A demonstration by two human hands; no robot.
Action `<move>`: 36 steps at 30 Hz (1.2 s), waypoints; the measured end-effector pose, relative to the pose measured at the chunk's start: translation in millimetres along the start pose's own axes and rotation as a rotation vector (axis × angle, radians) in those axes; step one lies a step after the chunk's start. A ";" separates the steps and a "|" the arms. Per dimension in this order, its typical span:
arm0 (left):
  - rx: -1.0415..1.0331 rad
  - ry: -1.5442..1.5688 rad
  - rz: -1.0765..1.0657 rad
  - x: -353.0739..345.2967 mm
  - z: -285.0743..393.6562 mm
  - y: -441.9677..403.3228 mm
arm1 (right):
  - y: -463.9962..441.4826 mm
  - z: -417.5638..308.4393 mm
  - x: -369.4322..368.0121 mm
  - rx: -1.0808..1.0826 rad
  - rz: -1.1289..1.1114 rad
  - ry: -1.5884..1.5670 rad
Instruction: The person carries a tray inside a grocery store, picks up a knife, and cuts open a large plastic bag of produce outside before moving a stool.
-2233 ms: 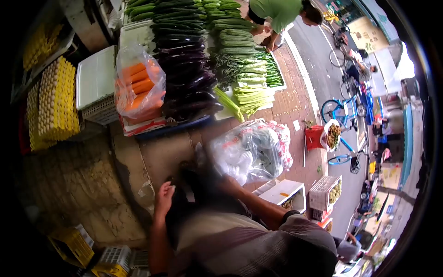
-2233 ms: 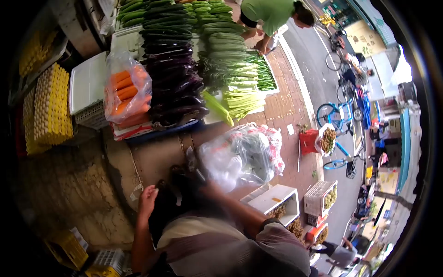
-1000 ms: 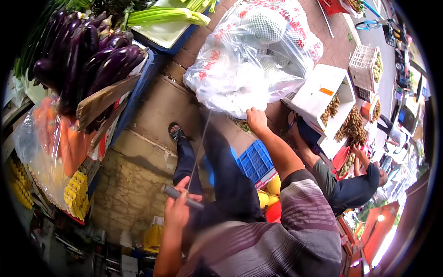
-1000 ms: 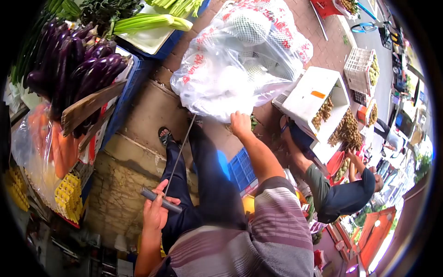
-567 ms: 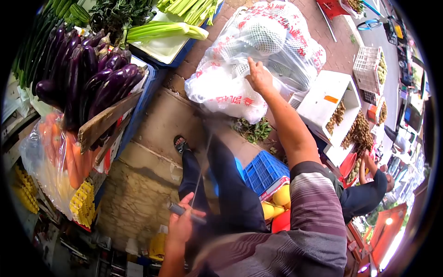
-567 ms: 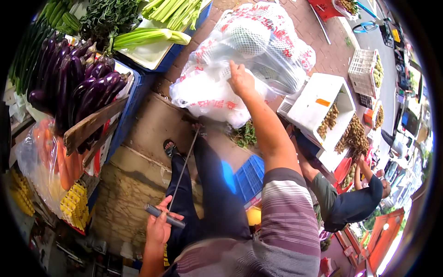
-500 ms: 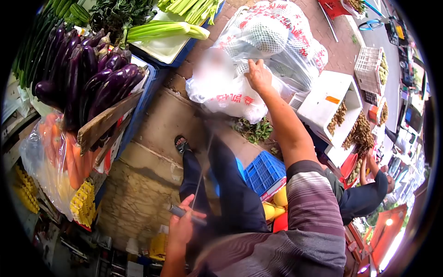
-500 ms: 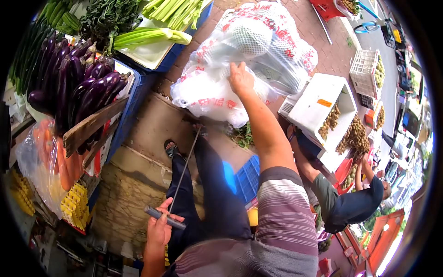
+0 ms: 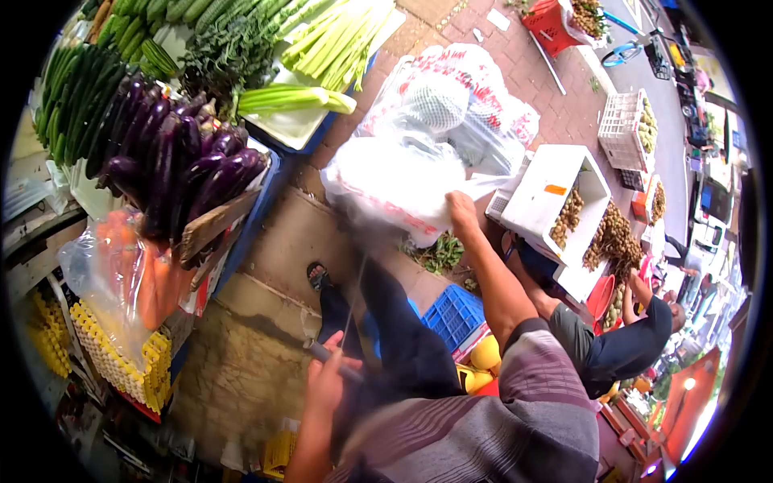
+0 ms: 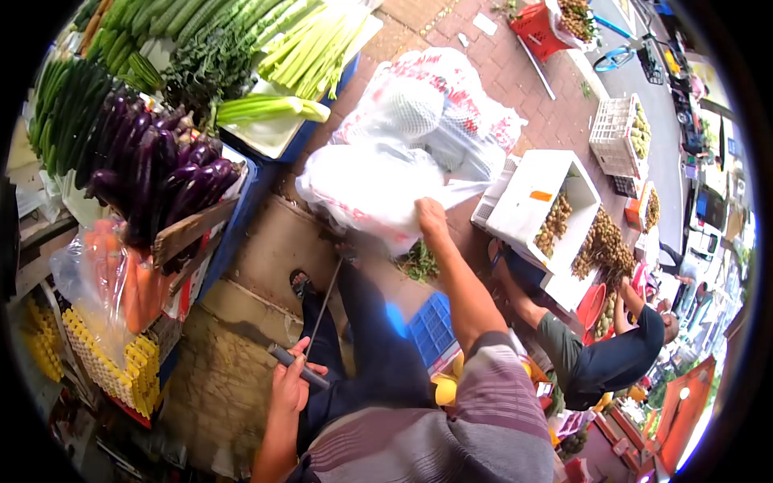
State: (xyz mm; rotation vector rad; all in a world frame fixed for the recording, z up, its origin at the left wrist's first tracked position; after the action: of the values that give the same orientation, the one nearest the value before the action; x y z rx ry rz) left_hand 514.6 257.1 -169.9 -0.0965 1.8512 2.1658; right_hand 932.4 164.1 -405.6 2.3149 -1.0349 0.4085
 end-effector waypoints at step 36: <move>-0.418 -0.070 -0.194 110.2 -51.9 132.2 | 202.6 -58.8 -50.4 0.368 -0.347 0.672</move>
State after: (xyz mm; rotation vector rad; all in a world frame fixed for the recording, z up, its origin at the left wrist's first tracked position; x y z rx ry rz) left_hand 367.7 208.2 -78.5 -0.2707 1.2703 2.3445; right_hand 743.9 119.4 -308.1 2.3217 -0.2383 1.2018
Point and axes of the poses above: each hand's wrist, its own y-axis away from the middle knuckle, its own x-axis out of the back of the hand, z = x × y, the point moved 4 cm from there along -y, towards the middle knuckle, and after that the axes turned 9 degrees about x, right-handed, at the moved point
